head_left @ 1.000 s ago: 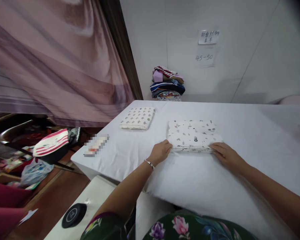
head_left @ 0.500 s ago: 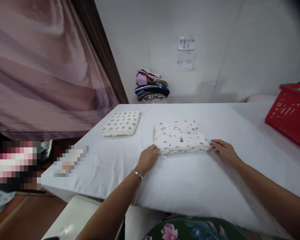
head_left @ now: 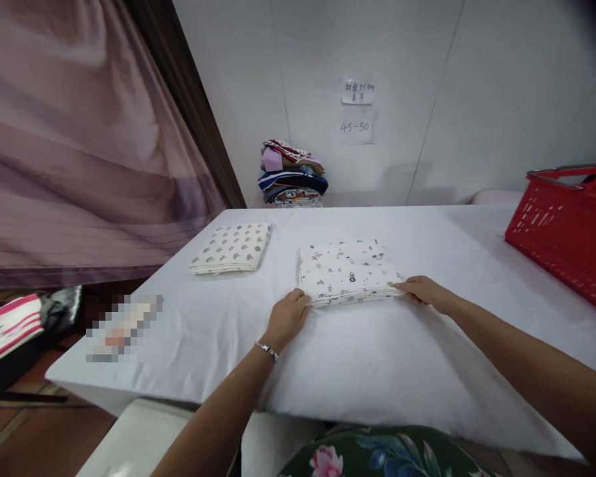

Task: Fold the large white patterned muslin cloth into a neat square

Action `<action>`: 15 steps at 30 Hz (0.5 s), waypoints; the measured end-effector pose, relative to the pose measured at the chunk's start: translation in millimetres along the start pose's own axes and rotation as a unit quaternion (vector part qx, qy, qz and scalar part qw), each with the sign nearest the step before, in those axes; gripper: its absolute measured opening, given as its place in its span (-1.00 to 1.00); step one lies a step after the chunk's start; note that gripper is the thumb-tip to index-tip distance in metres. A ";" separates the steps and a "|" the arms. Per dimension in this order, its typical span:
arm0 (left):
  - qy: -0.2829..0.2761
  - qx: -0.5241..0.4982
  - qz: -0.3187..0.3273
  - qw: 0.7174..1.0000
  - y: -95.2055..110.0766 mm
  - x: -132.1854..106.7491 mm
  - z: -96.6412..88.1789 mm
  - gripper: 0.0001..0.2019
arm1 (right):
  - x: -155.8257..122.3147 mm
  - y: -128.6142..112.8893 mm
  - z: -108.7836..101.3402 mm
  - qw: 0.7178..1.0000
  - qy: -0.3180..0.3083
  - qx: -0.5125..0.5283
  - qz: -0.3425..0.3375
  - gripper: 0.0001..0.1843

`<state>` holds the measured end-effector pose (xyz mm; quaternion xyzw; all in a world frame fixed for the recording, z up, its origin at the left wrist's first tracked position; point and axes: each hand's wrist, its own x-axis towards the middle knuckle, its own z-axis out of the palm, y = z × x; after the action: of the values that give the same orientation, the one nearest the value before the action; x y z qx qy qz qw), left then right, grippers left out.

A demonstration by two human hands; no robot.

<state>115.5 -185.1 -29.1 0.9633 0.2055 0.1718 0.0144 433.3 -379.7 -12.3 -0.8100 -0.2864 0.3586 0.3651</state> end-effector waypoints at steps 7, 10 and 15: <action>-0.026 0.006 -0.009 1.000 8.6 4.5 -2.9 -0.88 | 9.8 11.2 -1.6 0.999 0.031 0.021 0.025 -0.57; -0.021 -0.006 -0.014 1.000 9.4 4.1 -1.2 -0.88 | 10.1 17.3 2.4 0.999 0.024 0.009 0.034 -0.57; 0.013 -0.020 -0.003 1.000 10.2 3.1 -0.5 -0.89 | 10.6 18.3 -0.1 0.998 0.023 -0.056 0.032 -0.55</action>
<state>122.0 -193.2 -26.6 0.9599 0.2051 0.1885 0.0316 443.2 -382.5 -30.8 -0.8460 -0.2716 0.3350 0.3137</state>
